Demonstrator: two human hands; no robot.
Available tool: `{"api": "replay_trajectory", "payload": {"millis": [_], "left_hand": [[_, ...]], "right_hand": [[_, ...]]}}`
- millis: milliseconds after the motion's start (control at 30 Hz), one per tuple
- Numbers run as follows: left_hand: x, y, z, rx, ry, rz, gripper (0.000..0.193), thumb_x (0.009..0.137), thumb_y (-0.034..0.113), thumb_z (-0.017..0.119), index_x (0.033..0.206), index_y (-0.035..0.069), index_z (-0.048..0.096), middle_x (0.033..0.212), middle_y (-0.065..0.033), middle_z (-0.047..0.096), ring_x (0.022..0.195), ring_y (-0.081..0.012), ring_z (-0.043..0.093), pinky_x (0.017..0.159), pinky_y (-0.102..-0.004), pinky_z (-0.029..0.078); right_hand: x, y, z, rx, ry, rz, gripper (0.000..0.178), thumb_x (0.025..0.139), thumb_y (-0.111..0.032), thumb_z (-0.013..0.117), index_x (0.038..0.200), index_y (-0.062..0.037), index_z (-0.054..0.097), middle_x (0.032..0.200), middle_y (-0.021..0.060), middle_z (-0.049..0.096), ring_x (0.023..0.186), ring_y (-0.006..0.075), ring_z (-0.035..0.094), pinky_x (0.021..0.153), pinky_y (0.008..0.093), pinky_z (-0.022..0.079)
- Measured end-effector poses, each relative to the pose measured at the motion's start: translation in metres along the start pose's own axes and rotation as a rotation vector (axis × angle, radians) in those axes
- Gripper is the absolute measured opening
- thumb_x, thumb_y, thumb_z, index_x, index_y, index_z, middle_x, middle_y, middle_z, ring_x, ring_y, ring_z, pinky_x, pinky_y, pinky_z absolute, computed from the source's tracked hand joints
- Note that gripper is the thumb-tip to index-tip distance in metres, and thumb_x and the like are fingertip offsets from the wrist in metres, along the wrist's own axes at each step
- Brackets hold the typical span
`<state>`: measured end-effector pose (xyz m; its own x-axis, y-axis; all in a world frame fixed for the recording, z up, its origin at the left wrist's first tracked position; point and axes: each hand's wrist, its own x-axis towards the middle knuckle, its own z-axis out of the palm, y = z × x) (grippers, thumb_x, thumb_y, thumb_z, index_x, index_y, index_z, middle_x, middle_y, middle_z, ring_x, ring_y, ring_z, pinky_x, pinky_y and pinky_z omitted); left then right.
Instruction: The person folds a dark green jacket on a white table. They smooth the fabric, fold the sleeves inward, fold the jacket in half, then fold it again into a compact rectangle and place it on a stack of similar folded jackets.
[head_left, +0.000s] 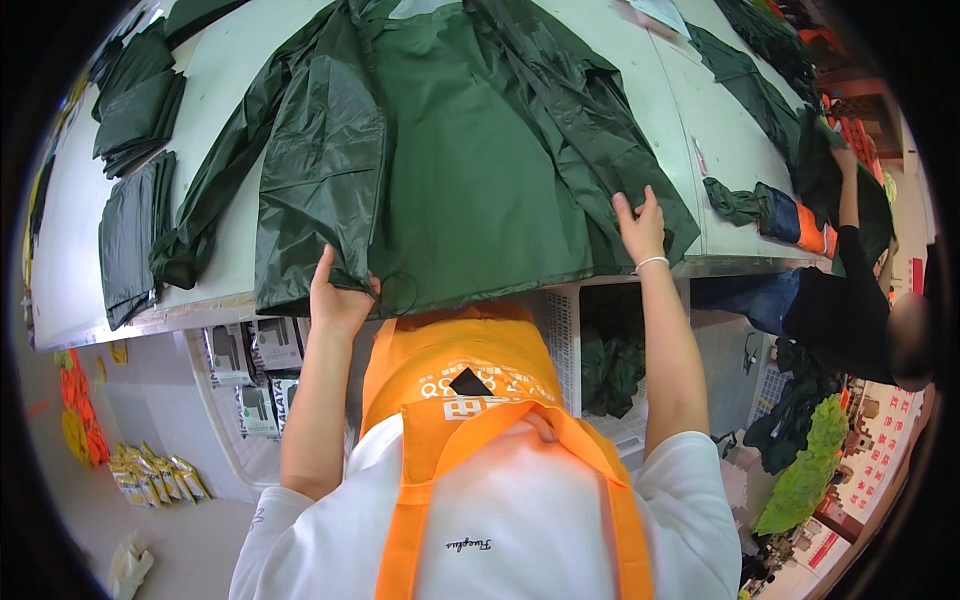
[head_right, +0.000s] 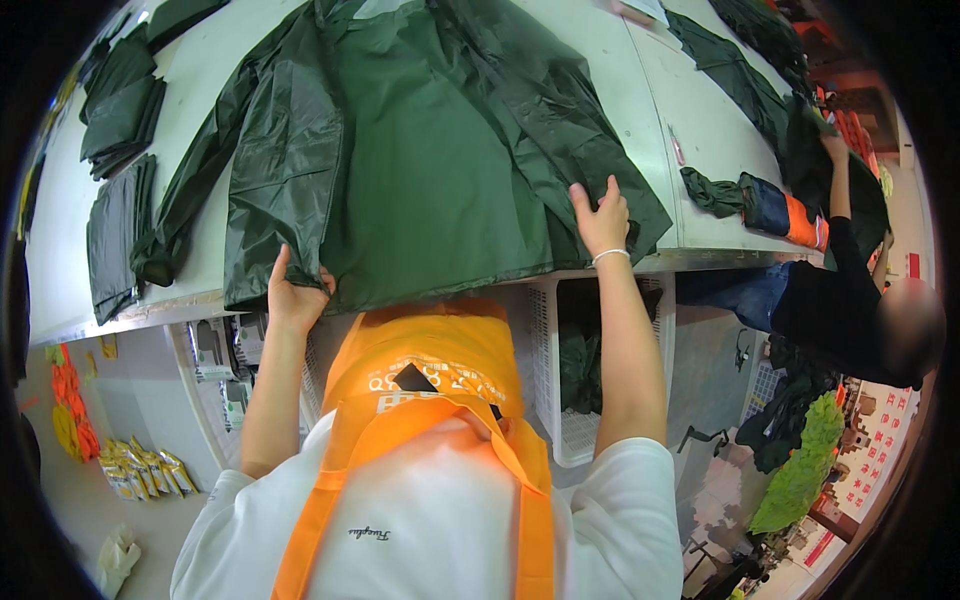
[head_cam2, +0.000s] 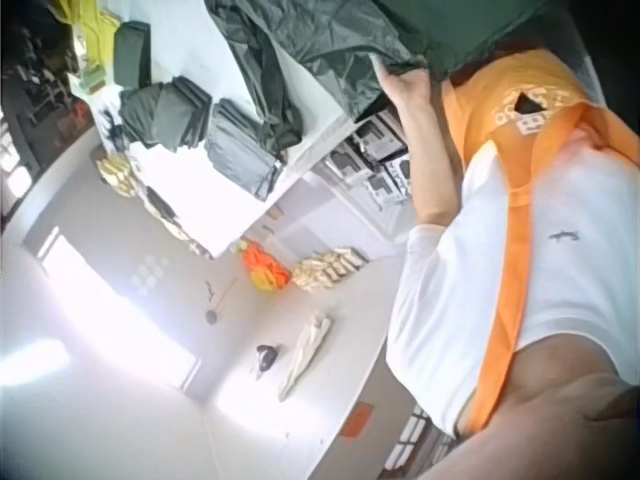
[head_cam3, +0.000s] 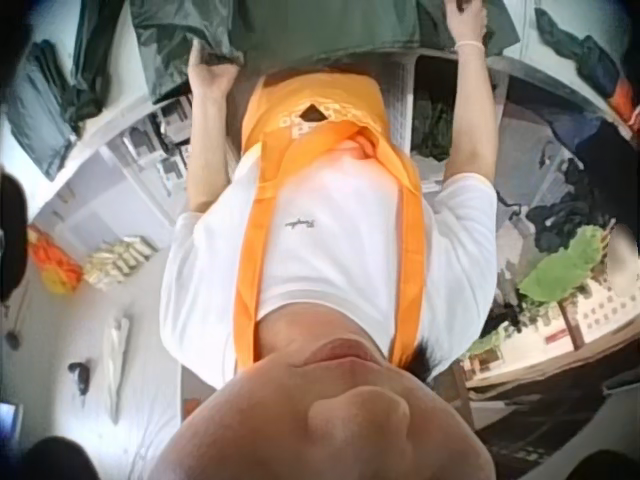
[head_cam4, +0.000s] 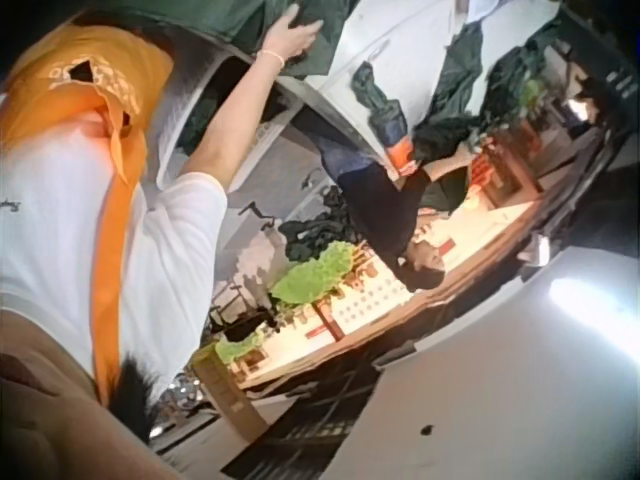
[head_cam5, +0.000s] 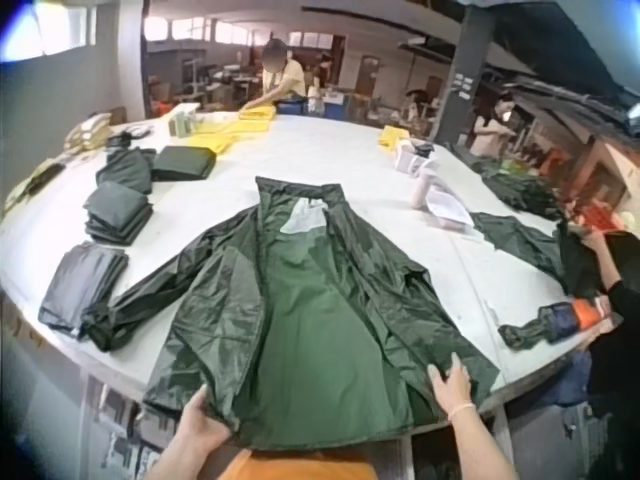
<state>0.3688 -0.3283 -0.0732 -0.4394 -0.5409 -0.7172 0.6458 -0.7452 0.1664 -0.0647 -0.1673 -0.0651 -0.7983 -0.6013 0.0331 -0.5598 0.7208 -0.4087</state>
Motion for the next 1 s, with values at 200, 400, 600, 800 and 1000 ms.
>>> {"api": "replay_trajectory", "payload": {"millis": [200,400,600,800,1000], "left_hand": [[0.013,0.057,0.02,0.318,0.198,0.116,0.018,0.084,0.02,0.068,0.092,0.008,0.057,0.076,-0.0042,0.054,0.058,-0.0129,0.044,0.049,-0.0259,0.032],[-0.042,0.187,0.094,0.247,-0.365,0.531,0.02,0.091,0.012,0.056,0.106,-0.002,0.057,0.082,-0.0068,0.059,0.057,-0.0083,0.043,0.05,-0.0197,0.036],[-0.079,0.008,0.118,0.818,-0.055,0.281,0.026,0.089,0.027,0.062,0.101,0.004,0.067,0.096,-0.0025,0.066,0.077,-0.0104,0.051,0.067,-0.0267,0.042],[0.001,-0.095,0.078,0.561,-0.062,-0.188,0.033,0.083,0.023,0.071,0.105,0.0,0.062,0.101,-0.0072,0.066,0.091,-0.0189,0.062,0.083,-0.0319,0.048],[0.027,-0.102,0.07,0.631,-0.037,-0.244,0.019,0.08,0.014,0.07,0.093,0.0,0.066,0.092,-0.0089,0.067,0.081,-0.0197,0.063,0.075,-0.031,0.049]], "right_hand": [[0.049,-0.004,-0.061,-0.53,-0.144,-0.331,0.023,0.086,-0.028,0.057,0.093,-0.0079,0.067,0.089,0.0172,0.067,0.093,0.0395,0.061,0.081,0.048,0.047],[0.136,-0.023,-0.254,0.04,0.427,-0.158,0.032,0.089,-0.029,0.058,0.095,0.0005,0.067,0.08,0.0117,0.068,0.067,0.0179,0.063,0.067,0.0317,0.049],[-0.044,-0.171,-0.125,0.669,-0.521,-0.375,0.022,0.092,-0.02,0.056,0.08,-0.0032,0.064,0.069,-0.0054,0.054,0.067,0.0053,0.048,0.063,0.024,0.042],[-0.128,-0.149,0.018,0.885,-0.679,0.033,0.041,0.097,-0.029,0.05,0.067,-0.0008,0.049,0.058,-0.0056,0.039,0.059,0.0048,0.033,0.052,0.0264,0.032],[-0.12,-0.108,0.022,0.759,-0.452,0.043,0.046,0.093,-0.029,0.053,0.061,0.0021,0.046,0.052,-0.0001,0.038,0.055,0.0087,0.033,0.051,0.0307,0.034]]}}
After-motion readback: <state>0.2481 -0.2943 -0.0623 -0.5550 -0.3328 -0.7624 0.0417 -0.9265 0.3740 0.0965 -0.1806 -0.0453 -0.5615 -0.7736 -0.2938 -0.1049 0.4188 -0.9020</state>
